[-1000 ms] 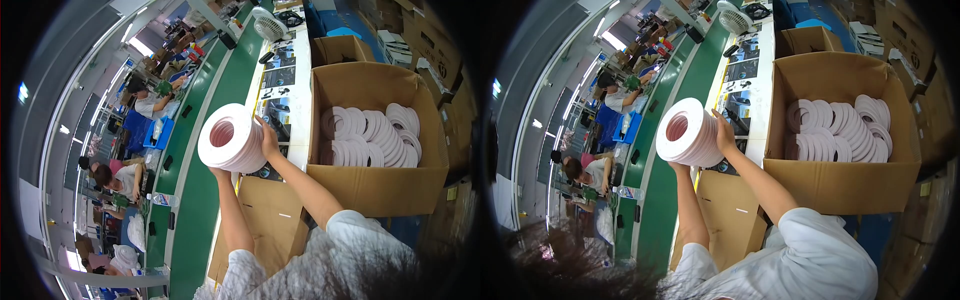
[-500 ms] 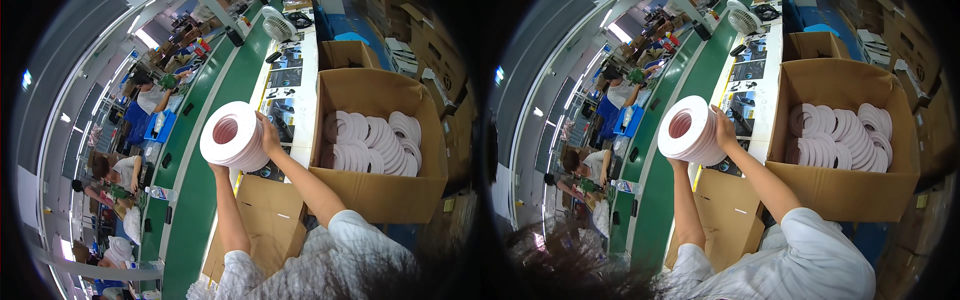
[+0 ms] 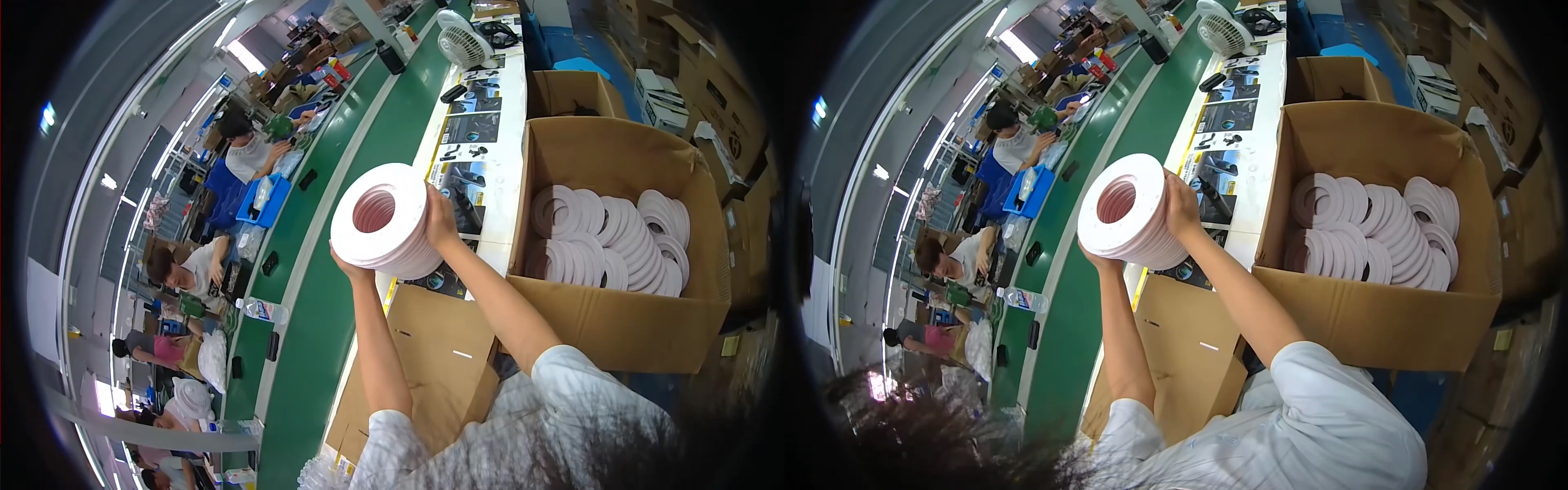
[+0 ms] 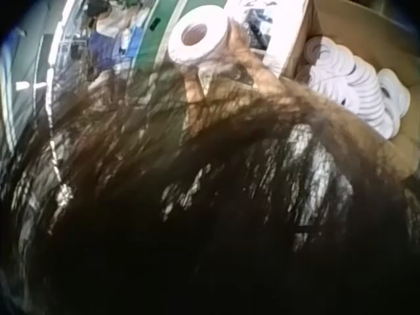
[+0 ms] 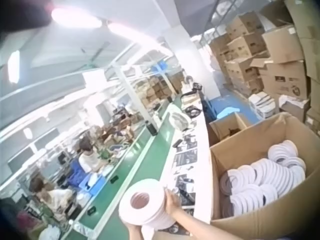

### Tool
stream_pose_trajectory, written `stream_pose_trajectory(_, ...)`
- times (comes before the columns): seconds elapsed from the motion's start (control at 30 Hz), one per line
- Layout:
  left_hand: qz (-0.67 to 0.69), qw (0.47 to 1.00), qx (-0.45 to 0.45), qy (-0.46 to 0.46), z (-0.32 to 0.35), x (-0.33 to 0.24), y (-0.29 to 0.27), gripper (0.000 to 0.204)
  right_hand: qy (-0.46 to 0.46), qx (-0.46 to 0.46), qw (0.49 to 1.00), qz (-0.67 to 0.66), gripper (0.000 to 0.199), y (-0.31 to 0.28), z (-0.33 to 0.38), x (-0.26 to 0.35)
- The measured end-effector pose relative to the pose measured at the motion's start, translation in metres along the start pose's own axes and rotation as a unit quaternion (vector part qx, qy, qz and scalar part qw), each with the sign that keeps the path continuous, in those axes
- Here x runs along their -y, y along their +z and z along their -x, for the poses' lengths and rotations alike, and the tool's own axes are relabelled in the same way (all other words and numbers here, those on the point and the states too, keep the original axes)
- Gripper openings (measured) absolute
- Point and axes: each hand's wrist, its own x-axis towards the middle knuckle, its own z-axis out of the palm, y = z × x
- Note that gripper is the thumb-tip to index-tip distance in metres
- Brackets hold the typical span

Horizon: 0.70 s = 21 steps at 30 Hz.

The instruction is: Taking circular ring components from a cardboard box and stacking them onto a larger roll on a workbench.

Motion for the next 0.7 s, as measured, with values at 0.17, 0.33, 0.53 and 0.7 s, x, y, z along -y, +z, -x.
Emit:
stream_pose_trajectory(0.17,-0.093,0.995,0.022,0.009,-0.002,0.001,0.004,0.061,-0.015,0.014,1.0,-0.01,0.056,-0.018,-0.016,-0.016)
stream_pose_trajectory(0.33,0.01,0.999,-0.014,-0.039,-0.002,-0.004,0.003,0.061,0.037,0.087,0.983,-0.158,0.06,-0.005,-0.023,-0.004)
stream_pose_trajectory(0.53,0.019,0.998,-0.052,-0.035,-0.003,-0.005,0.01,0.067,0.036,0.093,0.988,-0.119,0.063,-0.004,-0.024,-0.001)
stream_pose_trajectory(0.7,0.038,0.998,0.044,0.003,-0.012,-0.023,0.017,0.07,0.012,0.036,0.994,-0.098,0.065,-0.009,-0.032,-0.006)
